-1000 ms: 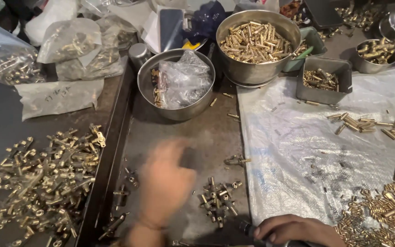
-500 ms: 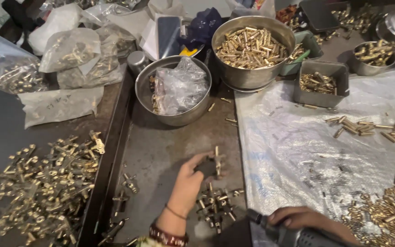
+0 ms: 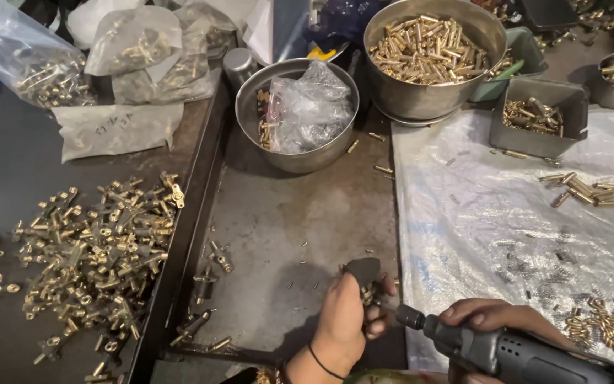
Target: The person holds small brass fittings one at a time against the spinning bit of a rotary tool, working each piece and setting it aside on the workbench. At the end they pour a batch of the finished fittings from a metal bowl onto the table and handle the bowl.
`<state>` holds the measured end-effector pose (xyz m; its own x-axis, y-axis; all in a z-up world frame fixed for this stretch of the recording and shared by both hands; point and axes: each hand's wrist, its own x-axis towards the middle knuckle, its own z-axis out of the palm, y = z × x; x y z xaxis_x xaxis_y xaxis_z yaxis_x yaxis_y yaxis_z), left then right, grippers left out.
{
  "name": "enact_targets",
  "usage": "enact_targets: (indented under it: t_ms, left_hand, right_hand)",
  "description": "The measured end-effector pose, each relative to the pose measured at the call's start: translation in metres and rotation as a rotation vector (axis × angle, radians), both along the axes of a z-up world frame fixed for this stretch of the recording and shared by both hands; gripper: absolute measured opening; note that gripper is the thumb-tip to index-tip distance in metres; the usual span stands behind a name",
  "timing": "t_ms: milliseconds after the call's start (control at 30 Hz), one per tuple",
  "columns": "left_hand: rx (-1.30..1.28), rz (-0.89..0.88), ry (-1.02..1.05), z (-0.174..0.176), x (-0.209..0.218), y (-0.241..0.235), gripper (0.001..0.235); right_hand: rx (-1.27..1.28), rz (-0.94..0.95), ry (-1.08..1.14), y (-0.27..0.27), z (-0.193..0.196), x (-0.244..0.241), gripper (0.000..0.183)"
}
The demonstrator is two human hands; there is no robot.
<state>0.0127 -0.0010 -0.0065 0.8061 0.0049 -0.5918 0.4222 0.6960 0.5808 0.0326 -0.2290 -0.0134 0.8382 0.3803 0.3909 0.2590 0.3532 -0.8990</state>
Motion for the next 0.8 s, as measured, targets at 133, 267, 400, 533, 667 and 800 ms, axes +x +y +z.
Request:
enact_targets:
  t_ms: [133,267,400,533,667,800]
  left_hand:
    - [-0.007,0.046,-0.065,-0.003,0.000,-0.005,0.044]
    - [-0.012,0.121,-0.078,0.005,0.000,-0.010,0.046]
    - [0.059,0.302,-0.159,0.014,0.000,-0.016,0.045]
    - [0.189,0.377,-0.236,0.019,-0.001,-0.018,0.042]
    - [0.357,0.404,-0.344,0.020,-0.004,-0.018,0.035]
    - [0.466,0.419,-0.493,0.019,-0.009,-0.016,0.031]
  right_hand:
    - [0.050,0.079,0.028,-0.013,-0.005,0.006,0.045]
    - [0.060,0.258,0.094,-0.020,-0.003,0.012,0.047]
    - [0.077,0.210,0.030,-0.010,-0.009,0.014,0.053]
    - [0.171,0.110,0.220,-0.005,-0.006,0.004,0.052]
    - [0.267,0.008,0.545,0.005,0.013,0.000,0.052]
    - [0.272,-0.030,0.638,0.003,0.011,0.000,0.053]
